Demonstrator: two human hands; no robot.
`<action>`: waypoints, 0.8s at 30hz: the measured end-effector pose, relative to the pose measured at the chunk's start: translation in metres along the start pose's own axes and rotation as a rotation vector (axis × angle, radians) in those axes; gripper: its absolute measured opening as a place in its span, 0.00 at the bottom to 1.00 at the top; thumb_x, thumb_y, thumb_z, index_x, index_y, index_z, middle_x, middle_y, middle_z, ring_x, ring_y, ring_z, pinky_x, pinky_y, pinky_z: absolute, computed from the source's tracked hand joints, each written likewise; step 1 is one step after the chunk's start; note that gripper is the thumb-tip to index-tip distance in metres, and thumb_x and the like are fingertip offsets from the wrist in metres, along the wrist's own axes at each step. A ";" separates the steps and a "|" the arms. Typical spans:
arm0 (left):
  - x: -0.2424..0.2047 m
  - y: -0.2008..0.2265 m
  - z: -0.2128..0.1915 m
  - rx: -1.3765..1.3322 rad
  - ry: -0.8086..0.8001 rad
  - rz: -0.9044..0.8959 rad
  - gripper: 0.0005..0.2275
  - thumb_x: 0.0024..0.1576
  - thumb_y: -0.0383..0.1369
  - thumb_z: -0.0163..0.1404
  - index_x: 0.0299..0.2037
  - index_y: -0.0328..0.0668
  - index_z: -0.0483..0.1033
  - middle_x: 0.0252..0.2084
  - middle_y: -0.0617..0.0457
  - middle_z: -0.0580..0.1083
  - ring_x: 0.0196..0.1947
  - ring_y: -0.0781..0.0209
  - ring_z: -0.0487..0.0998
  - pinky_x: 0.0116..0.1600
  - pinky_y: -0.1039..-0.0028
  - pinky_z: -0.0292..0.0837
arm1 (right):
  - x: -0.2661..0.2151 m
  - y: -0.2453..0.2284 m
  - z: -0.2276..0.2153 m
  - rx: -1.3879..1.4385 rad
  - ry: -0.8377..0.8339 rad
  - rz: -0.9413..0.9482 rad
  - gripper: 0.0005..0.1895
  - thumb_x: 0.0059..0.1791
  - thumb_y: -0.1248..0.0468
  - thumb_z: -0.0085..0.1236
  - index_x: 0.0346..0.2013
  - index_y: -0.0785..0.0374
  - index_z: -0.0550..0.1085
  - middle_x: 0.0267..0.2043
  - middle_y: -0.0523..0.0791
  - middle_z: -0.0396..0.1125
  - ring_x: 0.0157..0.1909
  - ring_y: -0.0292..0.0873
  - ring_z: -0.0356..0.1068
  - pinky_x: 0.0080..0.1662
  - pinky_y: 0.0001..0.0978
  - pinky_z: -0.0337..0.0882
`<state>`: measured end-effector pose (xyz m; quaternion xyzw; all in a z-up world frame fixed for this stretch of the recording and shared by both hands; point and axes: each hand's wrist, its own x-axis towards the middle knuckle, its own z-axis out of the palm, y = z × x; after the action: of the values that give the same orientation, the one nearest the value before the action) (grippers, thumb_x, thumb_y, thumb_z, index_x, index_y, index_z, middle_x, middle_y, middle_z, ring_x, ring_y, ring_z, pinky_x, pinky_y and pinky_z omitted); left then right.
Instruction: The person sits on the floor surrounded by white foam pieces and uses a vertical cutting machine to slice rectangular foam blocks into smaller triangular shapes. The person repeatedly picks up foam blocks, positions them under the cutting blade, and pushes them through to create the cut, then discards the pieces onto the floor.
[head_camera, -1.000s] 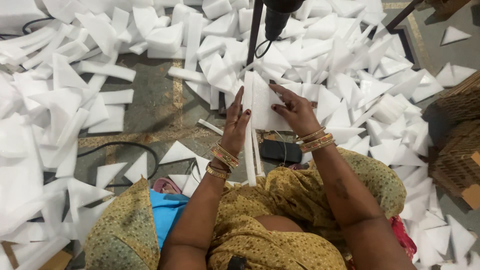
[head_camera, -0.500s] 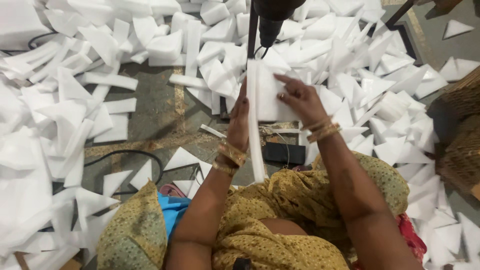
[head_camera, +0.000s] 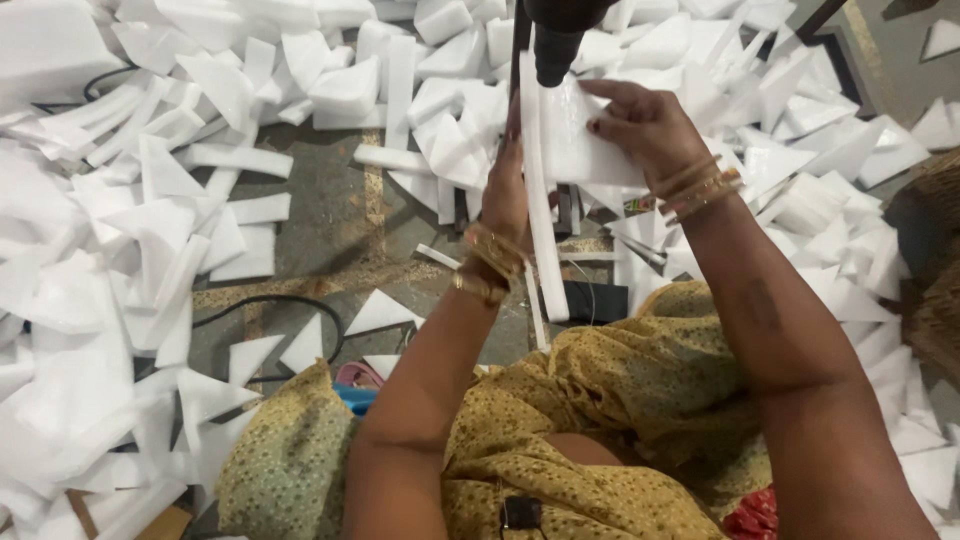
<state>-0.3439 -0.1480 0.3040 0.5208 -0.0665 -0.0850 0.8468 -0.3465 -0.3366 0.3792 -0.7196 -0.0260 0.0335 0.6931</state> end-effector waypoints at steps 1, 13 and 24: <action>-0.013 -0.004 -0.002 0.025 -0.006 0.091 0.26 0.72 0.46 0.29 0.79 0.49 0.50 0.77 0.54 0.56 0.72 0.65 0.63 0.71 0.73 0.65 | -0.009 0.000 0.004 -0.040 0.016 0.034 0.23 0.52 0.73 0.55 0.63 0.64 0.72 0.41 0.45 0.76 0.38 0.36 0.75 0.43 0.26 0.79; -0.062 -0.036 -0.045 0.139 0.000 0.202 0.22 0.72 0.37 0.31 0.77 0.46 0.55 0.78 0.49 0.56 0.78 0.54 0.56 0.78 0.65 0.52 | -0.036 0.023 0.052 -0.359 0.011 0.172 0.25 0.48 0.69 0.59 0.61 0.53 0.73 0.44 0.44 0.77 0.36 0.34 0.75 0.40 0.24 0.79; -0.050 -0.048 -0.185 0.112 0.252 -0.184 0.30 0.64 0.38 0.41 0.77 0.43 0.48 0.73 0.39 0.62 0.67 0.47 0.68 0.68 0.61 0.67 | -0.024 0.124 0.113 -0.828 -0.267 -0.888 0.12 0.43 0.68 0.72 0.37 0.55 0.76 0.49 0.43 0.70 0.64 0.52 0.68 0.70 0.55 0.61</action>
<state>-0.3590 0.0026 0.1770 0.5775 0.0837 -0.0922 0.8069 -0.3807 -0.2310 0.2517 -0.8388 -0.4202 -0.1811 0.2950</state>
